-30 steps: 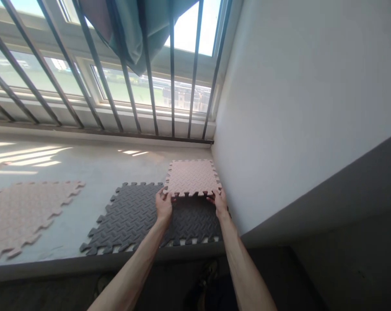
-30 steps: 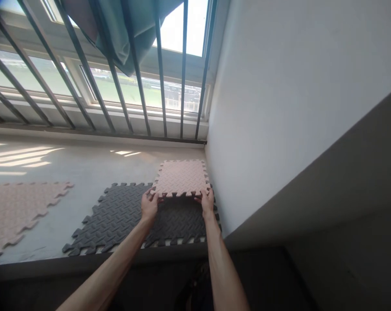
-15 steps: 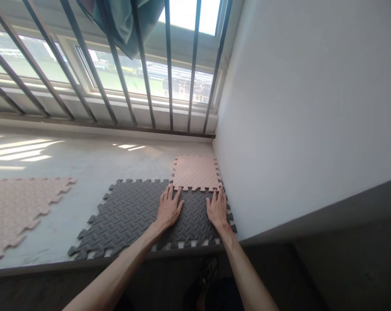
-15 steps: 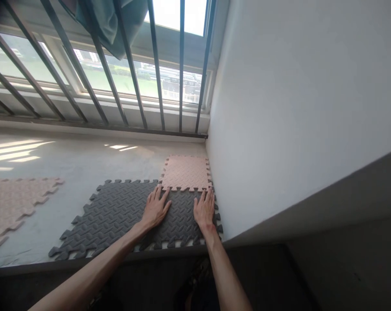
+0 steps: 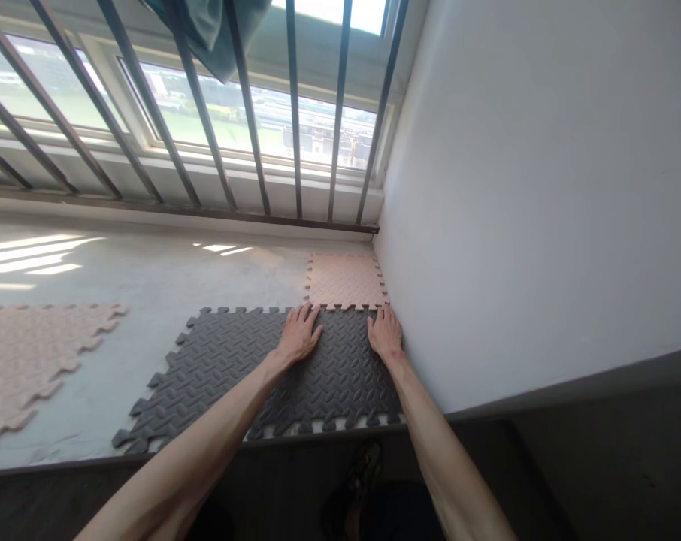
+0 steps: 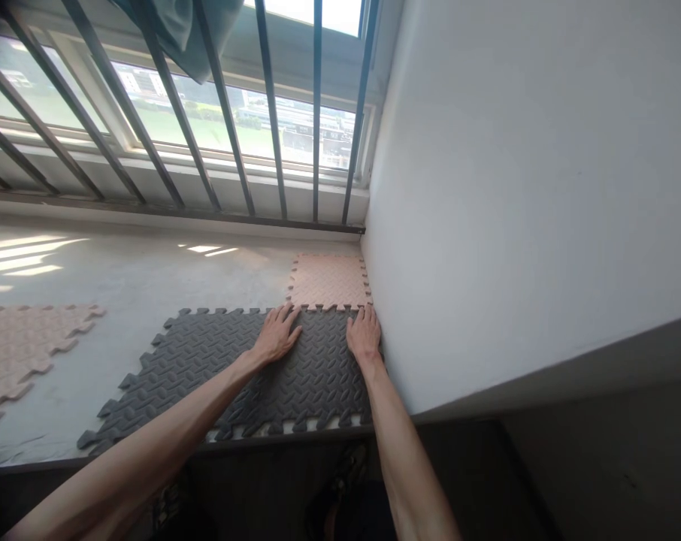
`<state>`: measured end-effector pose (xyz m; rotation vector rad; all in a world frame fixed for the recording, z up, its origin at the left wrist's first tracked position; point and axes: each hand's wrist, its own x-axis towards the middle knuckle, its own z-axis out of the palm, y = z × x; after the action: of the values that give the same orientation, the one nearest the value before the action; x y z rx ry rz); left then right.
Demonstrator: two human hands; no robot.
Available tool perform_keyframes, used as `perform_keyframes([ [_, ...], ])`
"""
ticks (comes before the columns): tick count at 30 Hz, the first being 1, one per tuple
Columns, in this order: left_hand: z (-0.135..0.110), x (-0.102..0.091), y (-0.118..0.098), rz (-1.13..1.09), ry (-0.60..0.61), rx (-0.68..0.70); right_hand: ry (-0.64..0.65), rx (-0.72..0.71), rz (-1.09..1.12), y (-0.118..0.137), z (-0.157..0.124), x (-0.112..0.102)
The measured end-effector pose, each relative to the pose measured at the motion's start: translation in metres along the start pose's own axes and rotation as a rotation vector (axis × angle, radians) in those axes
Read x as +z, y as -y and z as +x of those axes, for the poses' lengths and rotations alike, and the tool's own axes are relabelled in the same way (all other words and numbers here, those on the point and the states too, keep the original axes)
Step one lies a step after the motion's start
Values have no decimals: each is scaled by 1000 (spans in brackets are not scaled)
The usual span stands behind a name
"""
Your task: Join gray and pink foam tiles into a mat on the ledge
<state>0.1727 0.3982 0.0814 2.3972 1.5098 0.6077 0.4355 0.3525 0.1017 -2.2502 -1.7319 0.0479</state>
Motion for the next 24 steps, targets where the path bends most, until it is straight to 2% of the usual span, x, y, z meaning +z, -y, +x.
perform_keyframes([
  [4, 3, -4, 4, -18, 2, 21, -20, -18, -2, -1, 3, -9],
  [11, 20, -2, 4, -62, 20, -50, 53, 23, -37, 12, 17, -18],
  [16, 13, -7, 5, -5, 10, -12, 25, -16, -50, 7, 10, -18],
  [21, 11, -6, -14, 51, -43, 80, 19, -99, -31, 7, 3, -14],
  [24, 14, 2, -28, 23, 26, 176, 30, -239, 27, 18, -3, -4],
])
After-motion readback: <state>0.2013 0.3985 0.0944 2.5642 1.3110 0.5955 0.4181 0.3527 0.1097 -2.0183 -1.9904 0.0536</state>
